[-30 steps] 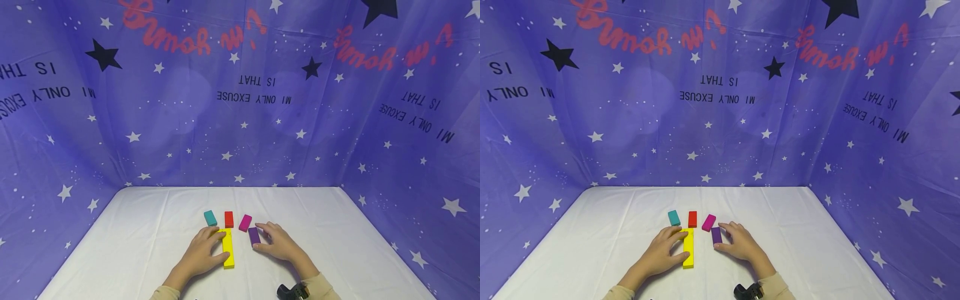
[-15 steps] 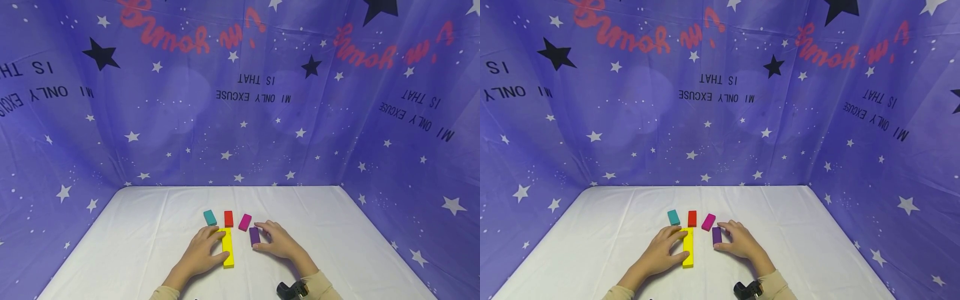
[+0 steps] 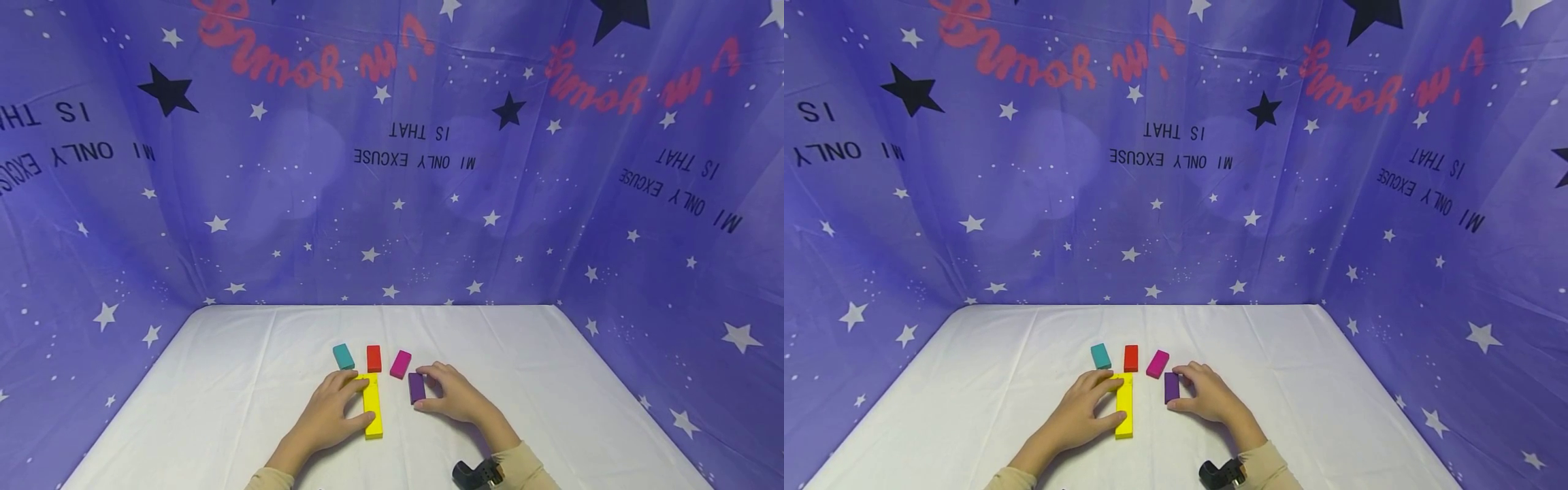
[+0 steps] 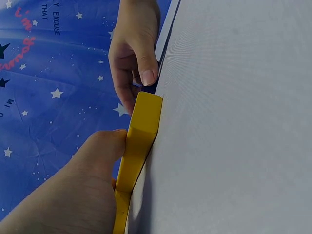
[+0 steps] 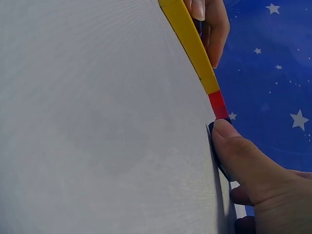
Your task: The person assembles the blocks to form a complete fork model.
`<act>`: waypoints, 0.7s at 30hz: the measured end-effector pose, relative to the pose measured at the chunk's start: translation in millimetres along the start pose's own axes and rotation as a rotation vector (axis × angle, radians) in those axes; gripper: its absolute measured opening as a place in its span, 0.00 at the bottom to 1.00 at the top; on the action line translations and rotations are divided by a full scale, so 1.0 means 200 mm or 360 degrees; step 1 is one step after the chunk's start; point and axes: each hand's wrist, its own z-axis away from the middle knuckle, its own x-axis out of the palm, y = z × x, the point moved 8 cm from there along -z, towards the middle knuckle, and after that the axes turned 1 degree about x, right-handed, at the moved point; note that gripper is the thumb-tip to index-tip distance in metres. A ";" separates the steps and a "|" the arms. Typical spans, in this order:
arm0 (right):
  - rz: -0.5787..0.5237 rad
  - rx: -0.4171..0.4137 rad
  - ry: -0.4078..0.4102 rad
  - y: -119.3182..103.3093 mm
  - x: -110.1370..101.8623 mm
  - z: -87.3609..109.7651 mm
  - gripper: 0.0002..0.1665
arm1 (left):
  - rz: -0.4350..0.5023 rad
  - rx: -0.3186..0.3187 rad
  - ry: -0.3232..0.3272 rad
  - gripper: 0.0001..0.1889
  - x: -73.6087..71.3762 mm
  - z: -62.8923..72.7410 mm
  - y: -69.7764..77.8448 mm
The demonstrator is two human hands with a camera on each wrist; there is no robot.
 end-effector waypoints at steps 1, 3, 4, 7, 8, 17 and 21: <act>-0.0009 0.0006 -0.0002 0.00 0.00 0.00 0.42 | 0.0001 -0.0001 -0.0003 0.32 0.00 0.00 0.00; -0.0028 0.0025 -0.0005 0.00 0.01 0.00 0.41 | 0.0003 -0.0004 -0.0006 0.33 0.00 0.00 0.00; -0.0045 0.0042 -0.0010 0.01 0.01 0.00 0.41 | 0.0003 -0.0008 -0.0009 0.33 0.00 0.00 -0.01; -0.0087 0.0082 -0.0019 0.01 0.01 0.01 0.42 | 0.0001 -0.0016 -0.0021 0.33 0.01 0.00 -0.01; -0.0100 0.0092 -0.0018 0.02 0.01 0.01 0.42 | 0.0000 -0.0020 -0.0023 0.33 0.01 0.00 -0.01; -0.0170 0.0109 -0.0005 -0.01 0.01 0.02 0.42 | -0.0002 -0.0009 -0.0015 0.33 0.01 0.00 -0.01; -0.0218 0.0094 -0.0017 -0.04 0.01 0.05 0.41 | 0.0000 -0.0012 -0.0016 0.33 0.01 0.00 -0.01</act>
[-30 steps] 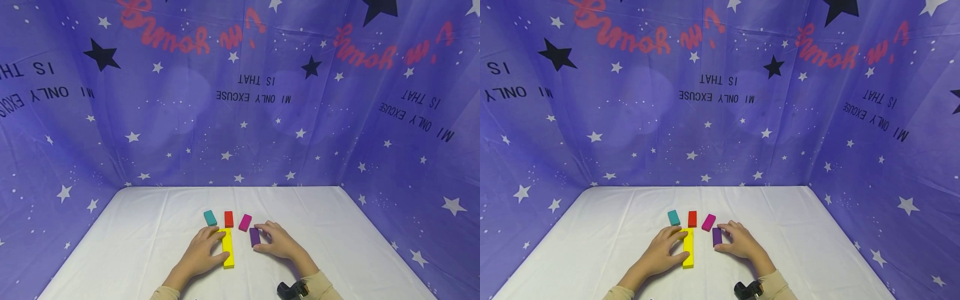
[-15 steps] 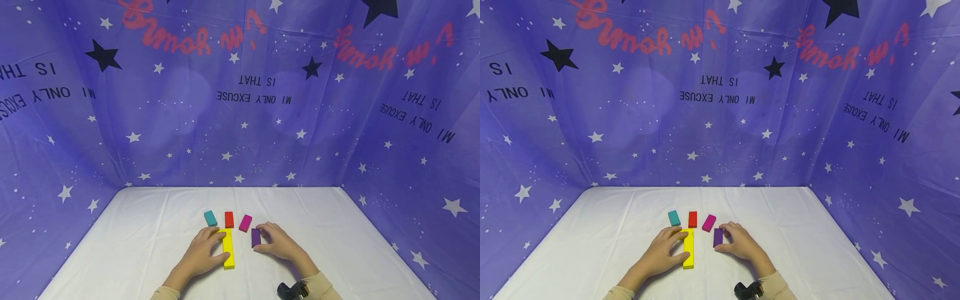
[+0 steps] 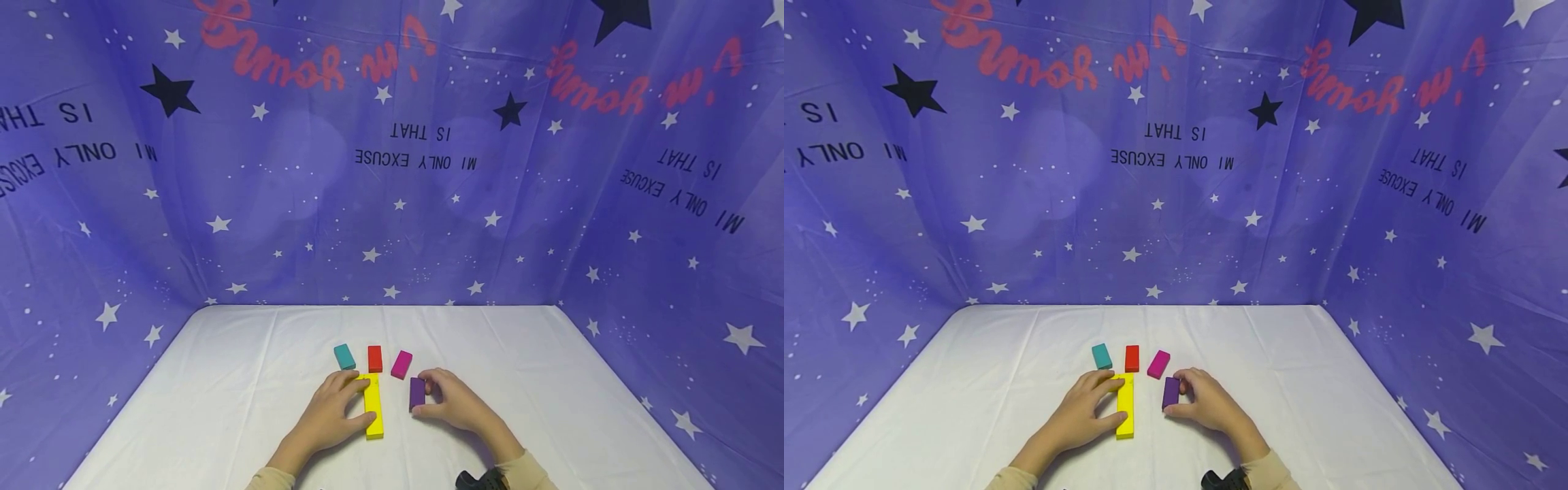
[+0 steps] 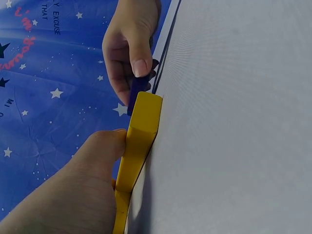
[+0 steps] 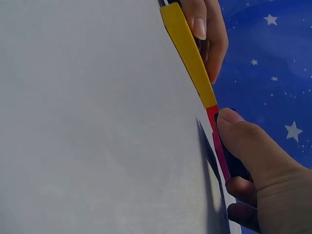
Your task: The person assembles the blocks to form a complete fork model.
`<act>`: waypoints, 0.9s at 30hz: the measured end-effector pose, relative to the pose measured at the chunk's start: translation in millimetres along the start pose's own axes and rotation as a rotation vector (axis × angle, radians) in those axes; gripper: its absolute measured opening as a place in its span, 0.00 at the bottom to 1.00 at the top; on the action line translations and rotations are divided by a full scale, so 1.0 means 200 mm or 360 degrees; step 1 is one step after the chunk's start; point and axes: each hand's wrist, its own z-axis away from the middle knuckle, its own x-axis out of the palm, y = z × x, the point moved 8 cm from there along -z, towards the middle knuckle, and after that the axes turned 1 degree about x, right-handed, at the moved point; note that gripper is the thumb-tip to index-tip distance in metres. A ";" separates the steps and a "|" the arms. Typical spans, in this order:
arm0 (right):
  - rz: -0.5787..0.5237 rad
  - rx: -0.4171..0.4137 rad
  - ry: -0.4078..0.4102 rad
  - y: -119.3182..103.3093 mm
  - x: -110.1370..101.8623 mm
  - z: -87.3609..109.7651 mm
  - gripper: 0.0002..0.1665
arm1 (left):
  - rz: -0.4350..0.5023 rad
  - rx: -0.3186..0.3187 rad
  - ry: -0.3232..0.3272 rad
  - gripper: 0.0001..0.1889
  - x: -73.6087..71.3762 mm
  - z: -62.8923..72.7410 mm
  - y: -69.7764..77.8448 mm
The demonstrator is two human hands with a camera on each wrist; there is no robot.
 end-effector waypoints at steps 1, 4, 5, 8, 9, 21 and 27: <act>-0.0001 -0.0007 -0.0005 -0.01 0.00 0.01 0.40 | -0.0001 -0.0001 0.0000 0.33 0.00 0.00 0.00; -0.0009 -0.0035 -0.0027 -0.05 0.01 0.03 0.38 | -0.0003 -0.0005 -0.0002 0.33 0.00 0.00 0.00; -0.0010 -0.0045 -0.0041 -0.07 0.01 0.04 0.38 | -0.0005 -0.0006 -0.0003 0.33 0.00 0.00 0.00; -0.0021 -0.0073 -0.0085 -0.12 0.02 0.06 0.36 | -0.0006 -0.0004 0.0000 0.33 0.00 0.00 0.00; -0.0023 -0.0078 -0.0102 -0.14 0.02 0.06 0.36 | -0.0007 -0.0002 0.0002 0.33 0.00 0.00 0.00; 0.0069 -0.0205 -0.0203 -0.31 0.11 0.12 0.40 | -0.0001 0.0007 0.0014 0.33 0.00 0.00 0.00; 0.0078 -0.0286 -0.0205 -0.37 0.14 0.14 0.40 | 0.0009 0.0015 0.0023 0.33 -0.01 0.00 0.00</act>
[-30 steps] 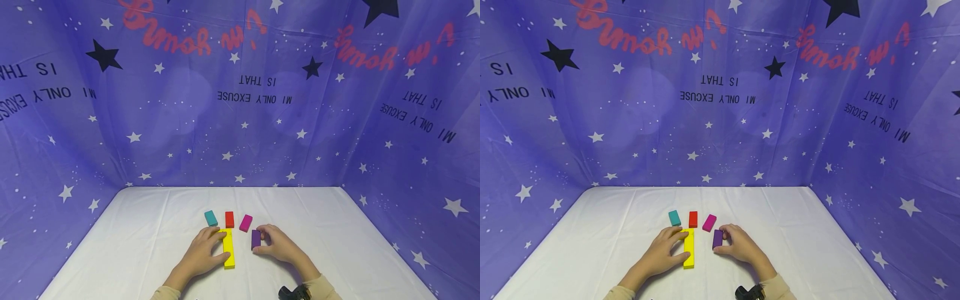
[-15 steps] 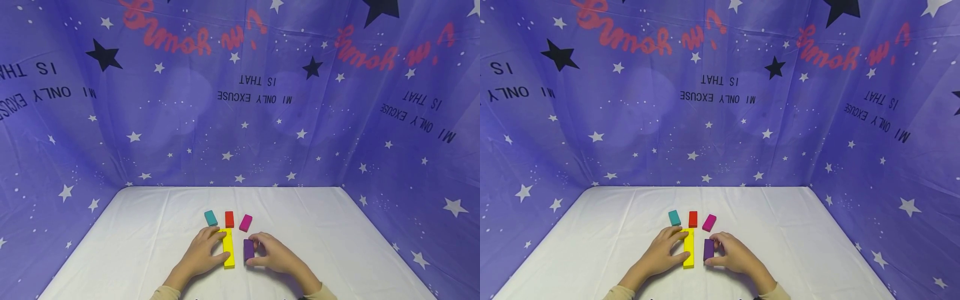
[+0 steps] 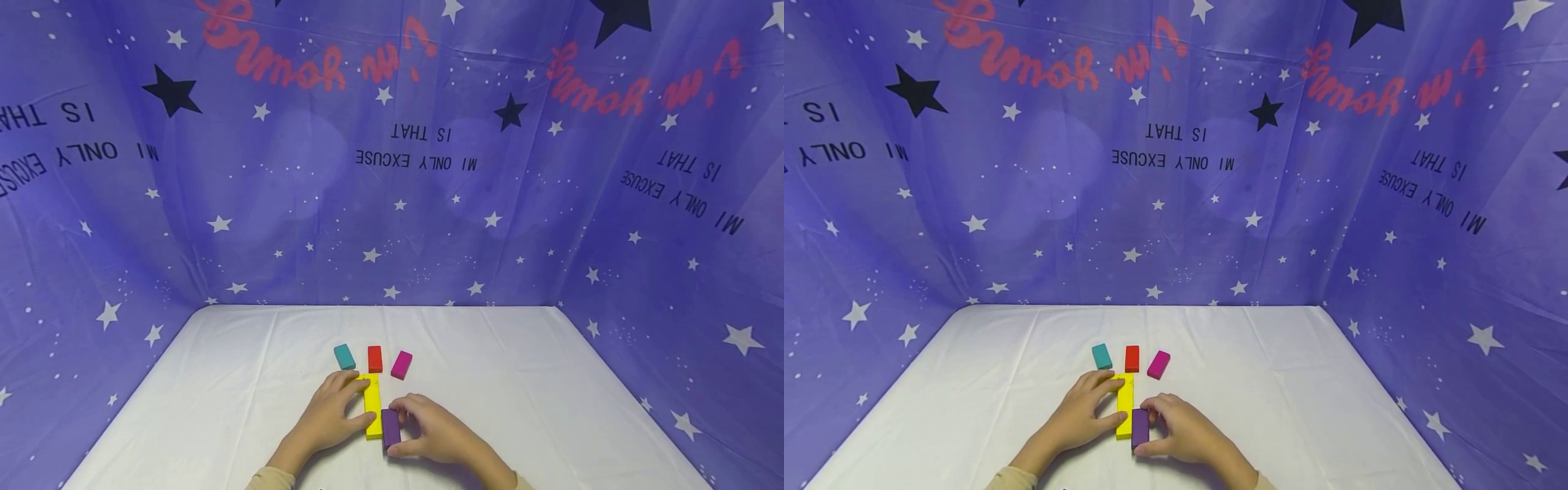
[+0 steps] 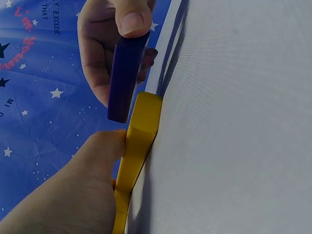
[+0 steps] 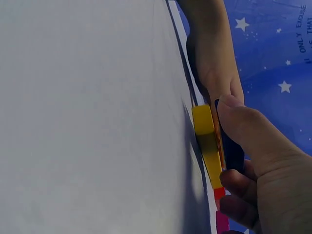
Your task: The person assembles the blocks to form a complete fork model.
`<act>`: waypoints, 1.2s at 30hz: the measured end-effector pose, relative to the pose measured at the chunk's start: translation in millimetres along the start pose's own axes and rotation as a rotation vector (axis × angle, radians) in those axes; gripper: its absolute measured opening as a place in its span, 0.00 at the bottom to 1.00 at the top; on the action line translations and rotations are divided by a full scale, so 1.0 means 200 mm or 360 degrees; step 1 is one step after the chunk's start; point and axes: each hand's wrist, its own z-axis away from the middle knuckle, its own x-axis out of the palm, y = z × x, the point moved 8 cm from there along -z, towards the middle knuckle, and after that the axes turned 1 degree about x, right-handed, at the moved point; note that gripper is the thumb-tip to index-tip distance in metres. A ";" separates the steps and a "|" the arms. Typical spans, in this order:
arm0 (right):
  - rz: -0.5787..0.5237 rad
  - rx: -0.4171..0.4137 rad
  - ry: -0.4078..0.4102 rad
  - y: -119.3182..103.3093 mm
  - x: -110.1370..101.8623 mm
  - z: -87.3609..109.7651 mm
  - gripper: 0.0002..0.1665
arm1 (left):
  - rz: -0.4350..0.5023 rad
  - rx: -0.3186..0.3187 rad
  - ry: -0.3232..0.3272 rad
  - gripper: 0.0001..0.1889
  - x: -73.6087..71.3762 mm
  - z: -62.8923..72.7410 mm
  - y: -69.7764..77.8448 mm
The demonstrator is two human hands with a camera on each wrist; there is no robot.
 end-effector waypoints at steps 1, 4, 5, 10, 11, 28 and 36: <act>0.0001 -0.0007 -0.0002 -0.01 0.00 0.00 0.40 | 0.0001 0.0000 0.0000 0.33 0.00 0.00 0.00; -0.0001 -0.0022 -0.0012 -0.02 0.02 0.00 0.39 | -0.0001 0.0001 0.0000 0.33 0.00 0.00 0.00; -0.0007 -0.0025 -0.0015 -0.02 0.02 0.00 0.38 | -0.0003 0.0000 -0.0001 0.33 0.00 0.00 0.00; -0.0006 -0.0055 -0.0028 -0.04 0.04 0.00 0.38 | 0.0002 -0.0005 -0.0001 0.33 -0.01 0.00 0.00; -0.0010 -0.0060 -0.0031 -0.04 0.04 0.00 0.38 | 0.0003 -0.0007 -0.0001 0.33 -0.01 0.00 0.00; -0.0116 -0.0108 -0.0125 -0.07 0.07 0.01 0.37 | 0.0013 -0.0015 -0.0002 0.33 -0.01 0.00 0.01; -0.0071 -0.0159 -0.0164 -0.09 0.09 0.02 0.37 | 0.0030 -0.0014 -0.0005 0.33 -0.01 0.00 0.00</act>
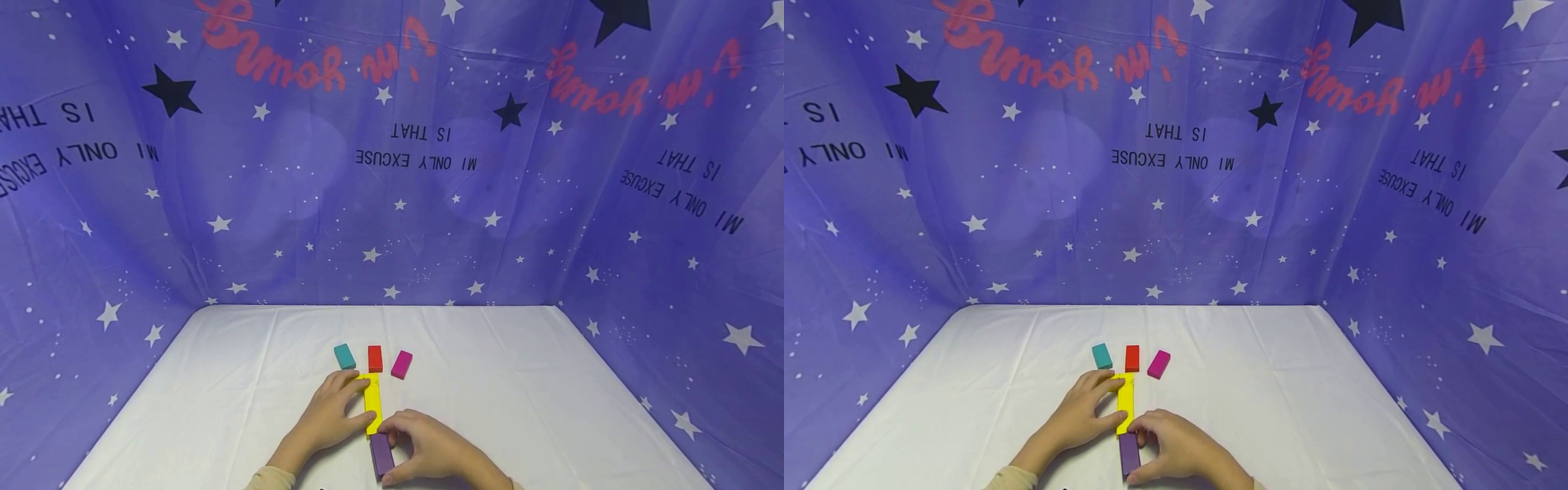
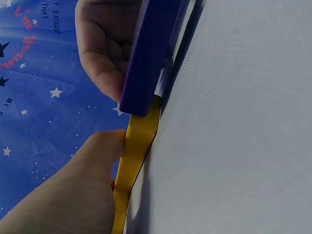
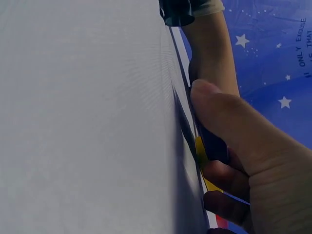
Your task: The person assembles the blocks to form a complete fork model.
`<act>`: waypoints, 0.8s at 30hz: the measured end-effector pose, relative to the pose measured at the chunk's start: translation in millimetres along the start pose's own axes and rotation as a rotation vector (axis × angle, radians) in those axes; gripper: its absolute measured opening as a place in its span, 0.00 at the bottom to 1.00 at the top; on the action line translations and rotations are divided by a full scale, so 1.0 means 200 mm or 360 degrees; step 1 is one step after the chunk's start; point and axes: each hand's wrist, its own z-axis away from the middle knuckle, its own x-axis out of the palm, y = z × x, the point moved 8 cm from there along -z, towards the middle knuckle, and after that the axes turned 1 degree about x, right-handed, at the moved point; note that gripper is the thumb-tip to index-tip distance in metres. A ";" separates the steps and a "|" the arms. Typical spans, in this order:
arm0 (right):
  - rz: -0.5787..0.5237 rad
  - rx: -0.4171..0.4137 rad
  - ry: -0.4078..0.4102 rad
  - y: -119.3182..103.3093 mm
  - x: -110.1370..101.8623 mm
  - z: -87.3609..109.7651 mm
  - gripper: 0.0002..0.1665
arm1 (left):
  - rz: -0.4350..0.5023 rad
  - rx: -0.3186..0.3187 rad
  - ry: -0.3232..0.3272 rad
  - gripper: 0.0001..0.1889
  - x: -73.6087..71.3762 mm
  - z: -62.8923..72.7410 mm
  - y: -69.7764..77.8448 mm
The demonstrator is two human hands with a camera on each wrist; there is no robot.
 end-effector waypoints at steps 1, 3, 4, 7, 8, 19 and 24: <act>0.0028 -0.0014 0.0007 0.00 0.00 0.00 0.37 | 0.0000 -0.0002 0.0000 0.33 0.00 0.00 0.00; 0.0076 -0.0032 0.0022 -0.01 0.00 0.00 0.37 | -0.0002 -0.0001 0.0000 0.33 0.00 0.00 0.00; 0.0087 -0.0033 0.0026 -0.01 0.00 0.00 0.36 | -0.0006 0.0000 0.0003 0.33 0.00 0.00 0.00; 0.0084 -0.0004 0.0021 -0.01 0.01 0.00 0.36 | -0.0012 0.0003 0.0007 0.32 0.00 0.00 0.00; 0.0078 0.0008 0.0015 0.00 0.01 0.00 0.36 | -0.0013 0.0005 0.0009 0.32 0.00 0.00 0.00; 0.0048 0.0020 0.0021 0.01 0.03 0.00 0.36 | -0.0005 0.0016 0.0010 0.32 0.00 0.00 0.01; 0.0023 0.0033 0.0033 0.01 0.03 0.00 0.36 | 0.0005 0.0020 0.0018 0.32 0.00 0.00 0.00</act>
